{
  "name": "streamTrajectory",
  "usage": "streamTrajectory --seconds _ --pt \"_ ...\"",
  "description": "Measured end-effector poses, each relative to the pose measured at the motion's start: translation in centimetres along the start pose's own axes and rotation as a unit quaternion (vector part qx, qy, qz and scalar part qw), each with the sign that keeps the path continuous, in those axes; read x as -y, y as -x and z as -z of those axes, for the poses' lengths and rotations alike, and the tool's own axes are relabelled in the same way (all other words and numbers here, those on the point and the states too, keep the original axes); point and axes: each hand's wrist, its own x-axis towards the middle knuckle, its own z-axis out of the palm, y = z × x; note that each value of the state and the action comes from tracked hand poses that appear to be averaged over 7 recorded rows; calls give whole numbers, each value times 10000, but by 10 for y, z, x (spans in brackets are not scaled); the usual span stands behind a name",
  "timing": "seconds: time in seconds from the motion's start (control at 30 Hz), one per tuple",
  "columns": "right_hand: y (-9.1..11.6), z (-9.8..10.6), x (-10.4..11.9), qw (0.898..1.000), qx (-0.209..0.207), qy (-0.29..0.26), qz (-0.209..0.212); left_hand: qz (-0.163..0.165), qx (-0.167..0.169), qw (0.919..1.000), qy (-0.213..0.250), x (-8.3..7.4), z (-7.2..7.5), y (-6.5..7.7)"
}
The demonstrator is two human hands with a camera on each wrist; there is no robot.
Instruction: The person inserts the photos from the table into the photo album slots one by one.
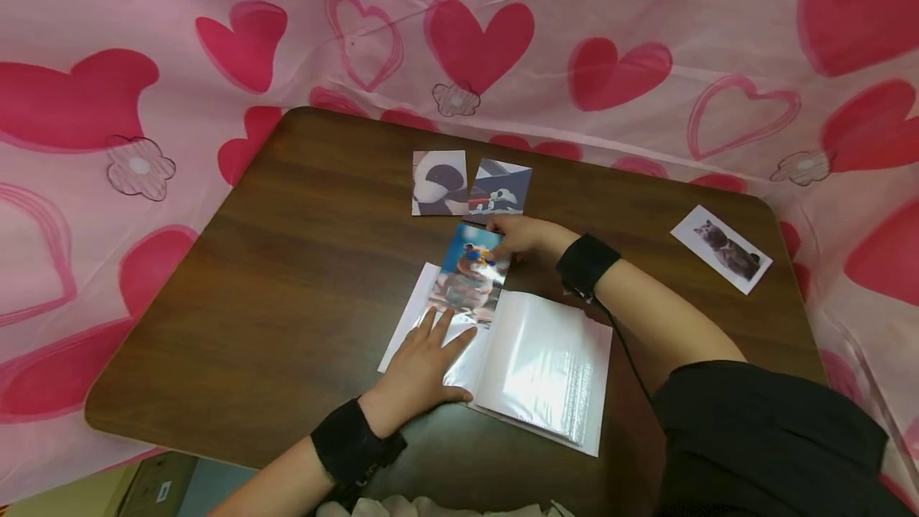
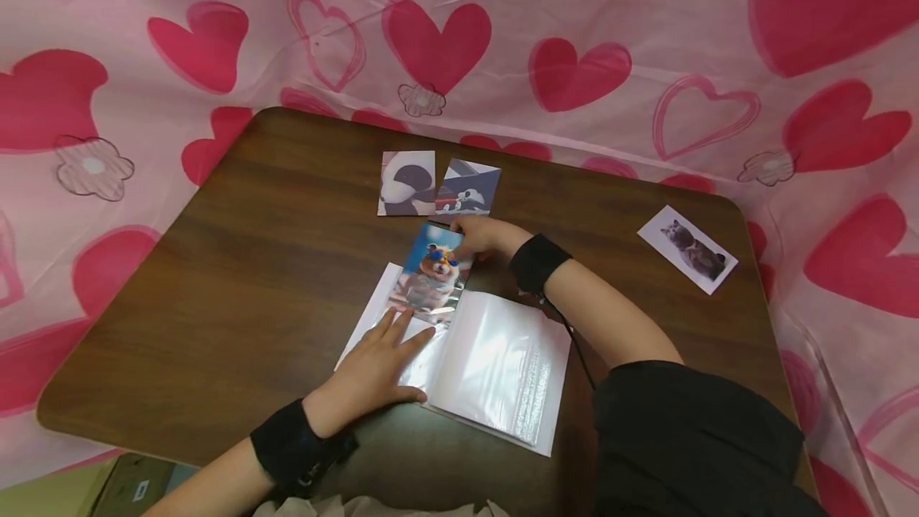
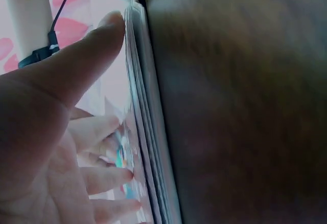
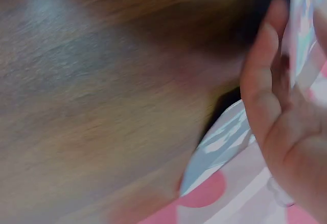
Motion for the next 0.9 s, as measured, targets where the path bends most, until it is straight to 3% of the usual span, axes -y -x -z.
streamTrajectory --seconds 0.13,0.23,0.67,0.9 --pt "3 -10 9 9905 -985 909 318 -163 382 9991 29 -1 4 0" --pt "5 -18 12 9839 -1252 1175 499 -195 535 9984 -16 -1 4 1" --pt "22 -43 33 9903 -455 980 870 -169 237 9996 35 -2 3 4" --pt "28 -48 40 9912 -355 1060 709 -152 179 9997 -54 -3 4 5"
